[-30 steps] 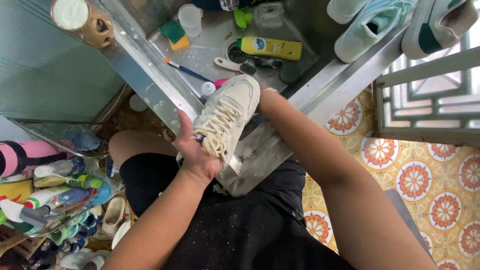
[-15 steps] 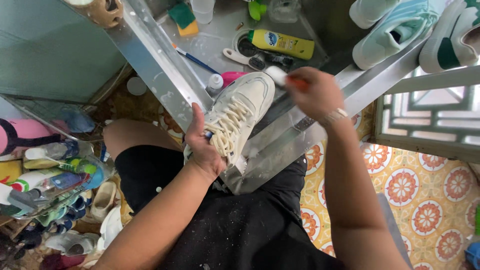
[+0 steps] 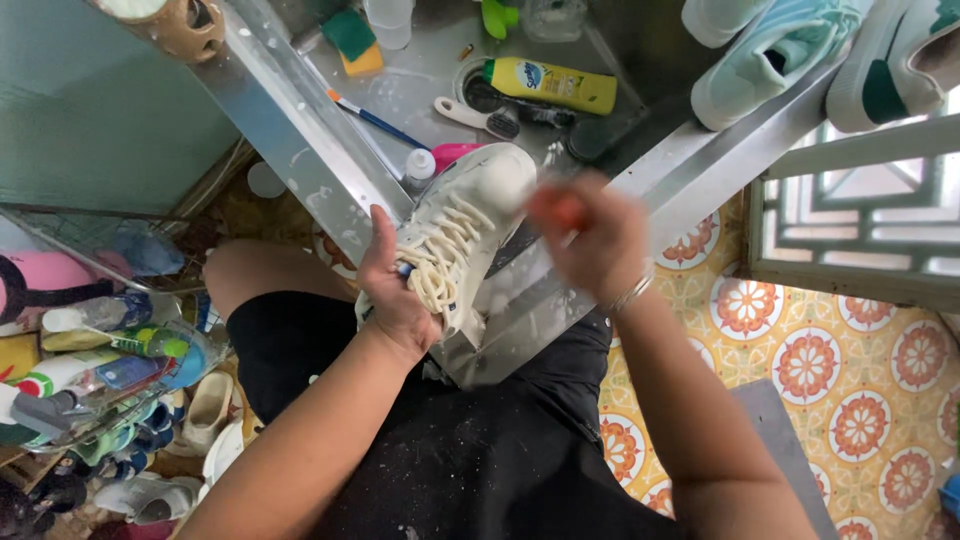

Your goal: Clean a white sneaker using a brush, soap, and water in a sink.

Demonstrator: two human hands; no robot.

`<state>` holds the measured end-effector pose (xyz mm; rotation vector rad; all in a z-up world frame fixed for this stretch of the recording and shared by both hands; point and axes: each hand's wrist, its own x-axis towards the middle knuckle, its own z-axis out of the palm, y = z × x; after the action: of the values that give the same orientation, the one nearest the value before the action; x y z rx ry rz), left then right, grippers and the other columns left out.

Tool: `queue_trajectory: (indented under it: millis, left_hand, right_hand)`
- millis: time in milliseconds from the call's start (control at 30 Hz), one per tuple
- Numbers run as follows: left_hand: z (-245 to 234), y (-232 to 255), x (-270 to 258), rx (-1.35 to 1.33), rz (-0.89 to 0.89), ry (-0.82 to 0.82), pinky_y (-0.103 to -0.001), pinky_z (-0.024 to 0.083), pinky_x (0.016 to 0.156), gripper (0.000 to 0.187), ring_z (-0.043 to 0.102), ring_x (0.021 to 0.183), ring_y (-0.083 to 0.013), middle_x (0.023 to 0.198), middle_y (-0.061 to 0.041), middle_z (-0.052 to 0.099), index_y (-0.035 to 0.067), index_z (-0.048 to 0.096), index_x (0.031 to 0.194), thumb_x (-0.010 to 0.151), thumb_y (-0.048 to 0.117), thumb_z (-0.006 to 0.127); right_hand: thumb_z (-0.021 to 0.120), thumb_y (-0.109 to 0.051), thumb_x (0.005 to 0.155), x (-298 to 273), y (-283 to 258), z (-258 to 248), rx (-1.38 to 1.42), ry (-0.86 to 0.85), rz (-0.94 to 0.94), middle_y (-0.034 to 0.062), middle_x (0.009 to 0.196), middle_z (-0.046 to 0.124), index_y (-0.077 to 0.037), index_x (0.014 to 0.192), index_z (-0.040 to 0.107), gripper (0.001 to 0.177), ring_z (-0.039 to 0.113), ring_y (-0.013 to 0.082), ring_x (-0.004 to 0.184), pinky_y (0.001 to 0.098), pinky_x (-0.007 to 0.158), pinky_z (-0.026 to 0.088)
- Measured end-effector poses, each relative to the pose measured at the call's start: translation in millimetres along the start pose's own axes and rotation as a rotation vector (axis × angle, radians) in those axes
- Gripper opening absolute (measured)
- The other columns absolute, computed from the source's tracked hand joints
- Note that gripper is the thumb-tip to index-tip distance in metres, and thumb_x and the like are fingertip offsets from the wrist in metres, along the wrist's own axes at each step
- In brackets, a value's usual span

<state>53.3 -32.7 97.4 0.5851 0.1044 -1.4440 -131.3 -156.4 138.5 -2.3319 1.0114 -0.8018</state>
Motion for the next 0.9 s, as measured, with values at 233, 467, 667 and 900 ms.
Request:
queue_trajectory:
  millis: [233, 467, 667, 900]
  left_hand:
    - [7.4, 0.2, 0.5, 0.006, -0.032, -0.006, -0.047, 0.045, 0.116, 0.099, 0.058, 0.131, -0.0349, 0.142, -0.021, 0.058, -0.009, 0.045, 0.148, 0.093, 0.074, 0.045]
    - [7.2, 2.1, 2.0, -0.022, -0.056, -0.022, -0.047, 0.045, 0.114, 0.098, 0.059, 0.128, -0.0345, 0.14, -0.02, 0.06, -0.007, 0.048, 0.147, 0.093, 0.074, 0.045]
    - [8.9, 2.8, 4.1, -0.018, -0.075, -0.055, -0.046, 0.045, 0.113, 0.096, 0.059, 0.128, -0.0341, 0.14, -0.019, 0.06, -0.007, 0.049, 0.146, 0.094, 0.073, 0.046]
    - [8.7, -3.6, 1.3, 0.033, -0.037, -0.065, -0.045, 0.047, 0.113, 0.092, 0.058, 0.128, -0.0324, 0.139, -0.019, 0.059, -0.008, 0.047, 0.148, 0.098, 0.069, 0.047]
  right_hand:
    - [0.084, -0.013, 0.092, 5.0, 1.3, -7.1, 0.092, 0.048, 0.046, 0.0074, 0.09, 0.076, -0.009, 0.102, 0.072, 0.016, 0.073, 0.0171, 0.07, 0.0296, 0.065, 0.057]
    - [0.086, -0.016, 0.087, 9.7, -19.8, -8.4, 0.093, 0.01, -0.016, 0.0104, 0.085, 0.075, -0.011, 0.099, 0.074, 0.018, 0.075, 0.0229, 0.072, 0.0327, 0.063, 0.057]
    - [0.083, -0.014, 0.084, 0.4, -34.1, -4.9, 0.003, 0.036, -0.016, 0.0123, 0.087, 0.075, -0.011, 0.101, 0.074, 0.019, 0.074, 0.0288, 0.077, 0.035, 0.066, 0.057]
    - [0.083, -0.017, 0.092, -7.4, -12.9, 0.2, 0.107, 0.166, 0.188, 0.0096, 0.087, 0.077, -0.011, 0.102, 0.072, 0.016, 0.076, 0.018, 0.072, 0.031, 0.064, 0.058]
